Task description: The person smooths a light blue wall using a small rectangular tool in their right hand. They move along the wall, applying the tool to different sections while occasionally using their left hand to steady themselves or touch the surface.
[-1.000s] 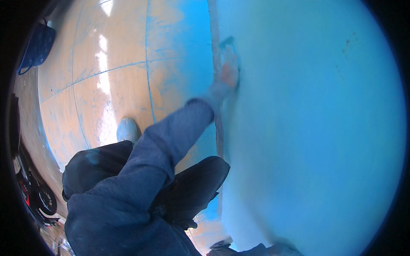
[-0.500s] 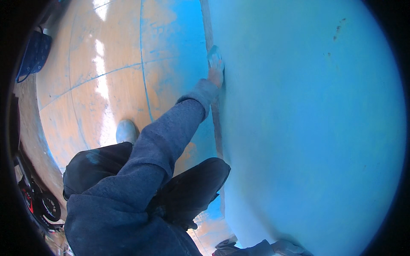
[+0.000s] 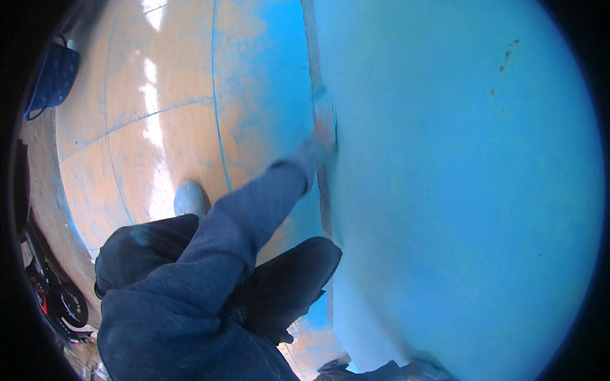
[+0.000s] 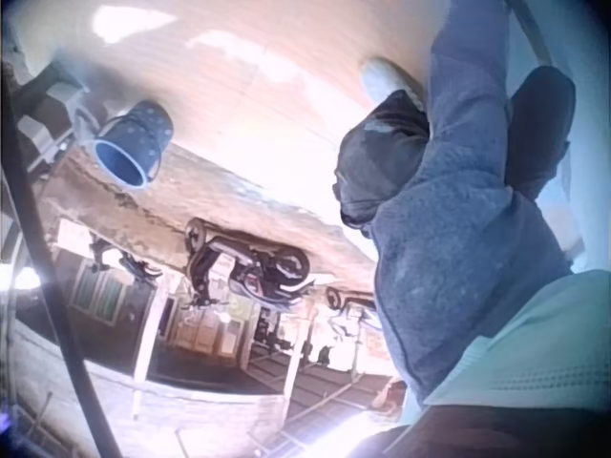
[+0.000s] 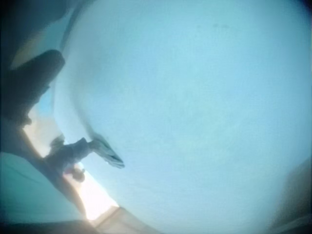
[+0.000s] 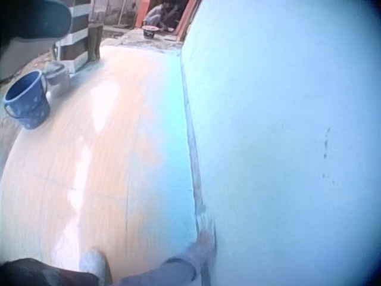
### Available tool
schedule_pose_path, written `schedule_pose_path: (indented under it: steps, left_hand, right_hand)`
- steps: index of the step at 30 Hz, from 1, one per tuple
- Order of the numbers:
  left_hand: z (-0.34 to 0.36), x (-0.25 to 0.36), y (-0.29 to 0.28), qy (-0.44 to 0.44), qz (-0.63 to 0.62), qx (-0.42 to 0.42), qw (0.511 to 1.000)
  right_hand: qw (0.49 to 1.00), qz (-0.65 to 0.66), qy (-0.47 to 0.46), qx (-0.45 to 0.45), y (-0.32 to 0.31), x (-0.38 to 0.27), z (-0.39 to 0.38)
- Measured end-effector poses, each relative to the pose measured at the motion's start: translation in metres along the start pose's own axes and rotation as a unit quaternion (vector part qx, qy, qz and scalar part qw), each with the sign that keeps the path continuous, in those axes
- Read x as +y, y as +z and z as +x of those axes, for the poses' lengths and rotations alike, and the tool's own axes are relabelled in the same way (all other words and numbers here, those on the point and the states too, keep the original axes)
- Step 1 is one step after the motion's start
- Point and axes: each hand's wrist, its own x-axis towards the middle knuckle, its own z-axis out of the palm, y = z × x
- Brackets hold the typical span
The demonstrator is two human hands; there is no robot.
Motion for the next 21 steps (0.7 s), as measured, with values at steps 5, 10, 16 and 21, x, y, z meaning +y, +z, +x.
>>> schedule_pose_path:
  steps: [5, 10, 16, 21]
  left_hand:
    - [-0.116, -0.05, 0.033, 0.025, 0.021, 0.027, 0.999]
    - [0.035, 0.008, -0.015, -0.002, -0.03, -0.014, 0.999]
    - [-0.045, -0.062, 0.035, -0.047, -0.169, 0.017, 0.984]
    - [0.01, -0.014, 0.006, -0.044, -0.099, 0.005, 0.994]
  right_hand:
    - [1.0, 0.002, -0.016, 0.006, 0.003, 0.004, -0.003]
    - [1.0, -0.013, -0.024, 0.01, 0.007, 0.002, -0.007]
    - [0.999, -0.009, -0.026, 0.02, 0.008, -0.001, -0.005]
    - [1.0, -0.018, -0.021, 0.014, 0.009, 0.005, -0.012]
